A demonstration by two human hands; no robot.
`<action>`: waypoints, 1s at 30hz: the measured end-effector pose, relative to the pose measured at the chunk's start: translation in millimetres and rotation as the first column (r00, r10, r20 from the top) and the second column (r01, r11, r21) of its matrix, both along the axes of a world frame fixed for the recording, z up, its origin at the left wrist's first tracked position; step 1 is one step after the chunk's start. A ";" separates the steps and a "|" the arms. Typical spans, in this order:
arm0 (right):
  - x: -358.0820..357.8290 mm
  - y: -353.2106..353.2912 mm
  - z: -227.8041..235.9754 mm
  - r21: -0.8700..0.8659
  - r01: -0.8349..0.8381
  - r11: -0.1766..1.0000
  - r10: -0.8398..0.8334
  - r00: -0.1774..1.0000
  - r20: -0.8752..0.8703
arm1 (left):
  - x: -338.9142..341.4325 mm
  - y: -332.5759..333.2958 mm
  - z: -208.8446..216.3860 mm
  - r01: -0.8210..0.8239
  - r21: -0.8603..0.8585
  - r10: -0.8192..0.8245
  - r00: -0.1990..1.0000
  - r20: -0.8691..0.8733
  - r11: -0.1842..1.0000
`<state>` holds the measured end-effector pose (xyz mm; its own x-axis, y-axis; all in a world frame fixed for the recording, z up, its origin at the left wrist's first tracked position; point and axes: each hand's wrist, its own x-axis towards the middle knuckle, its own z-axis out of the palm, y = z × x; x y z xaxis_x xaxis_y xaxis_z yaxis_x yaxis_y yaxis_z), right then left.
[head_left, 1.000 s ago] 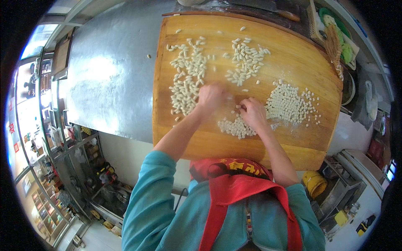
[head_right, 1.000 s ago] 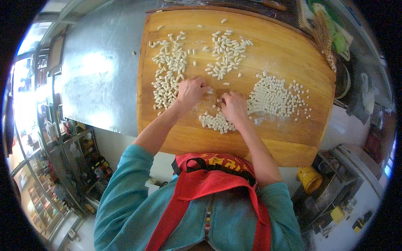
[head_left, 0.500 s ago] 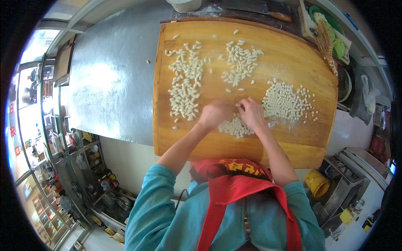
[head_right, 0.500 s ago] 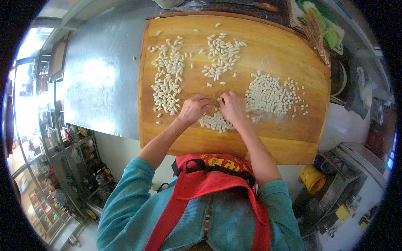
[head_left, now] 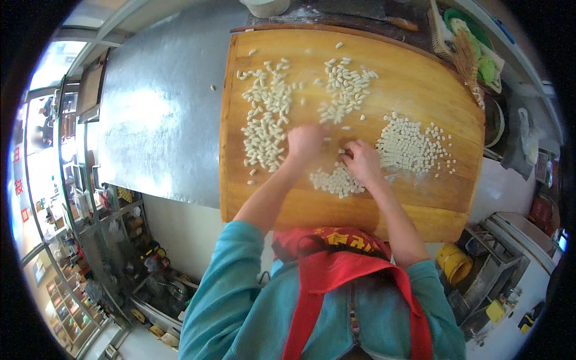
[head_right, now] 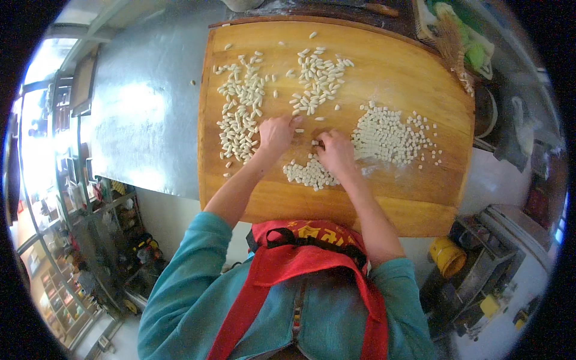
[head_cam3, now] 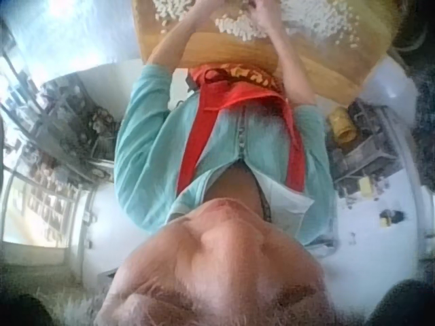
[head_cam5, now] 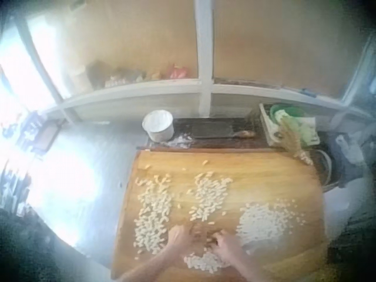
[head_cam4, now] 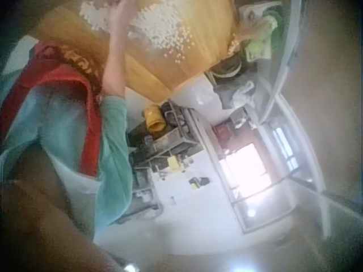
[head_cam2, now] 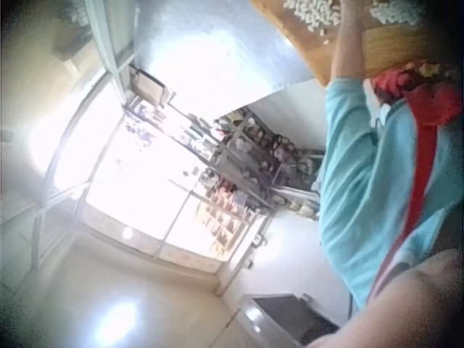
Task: The person repeatedly picks up small pieces of dough from a wooden board and rolls them into uniform cylindrical shapes using both hands. The shaped pieces are placed in a growing pile on the board.
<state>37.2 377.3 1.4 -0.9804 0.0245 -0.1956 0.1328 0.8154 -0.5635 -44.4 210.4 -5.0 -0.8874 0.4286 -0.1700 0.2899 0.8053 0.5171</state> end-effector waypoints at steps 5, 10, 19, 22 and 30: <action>2.9 -1.5 -4.4 0.054 0.012 0.998 -0.011 1.000 -0.024 | 15.1 -3.5 15.9 0.158 0.422 -0.078 0.977 -0.200 0.893; 3.1 -4.0 -12.6 0.039 -0.015 0.999 0.021 0.988 -0.155 | 28.0 7.9 -8.4 0.245 0.405 -0.259 0.966 -0.019 0.881; -14.6 -6.3 4.7 0.035 0.042 0.998 -0.048 0.982 0.185 | 20.1 -27.9 -2.6 0.219 0.202 -0.217 0.976 -0.031 0.955; -19.7 -5.5 4.9 0.063 0.164 0.985 -0.173 0.964 0.200 | 12.0 -21.5 8.2 0.166 0.103 -0.154 0.981 -0.115 0.981; -41.2 -10.7 -3.1 0.170 0.117 0.979 -0.135 0.986 0.100 | -14.6 -6.1 -2.5 0.078 -0.161 -0.092 0.993 -0.077 0.984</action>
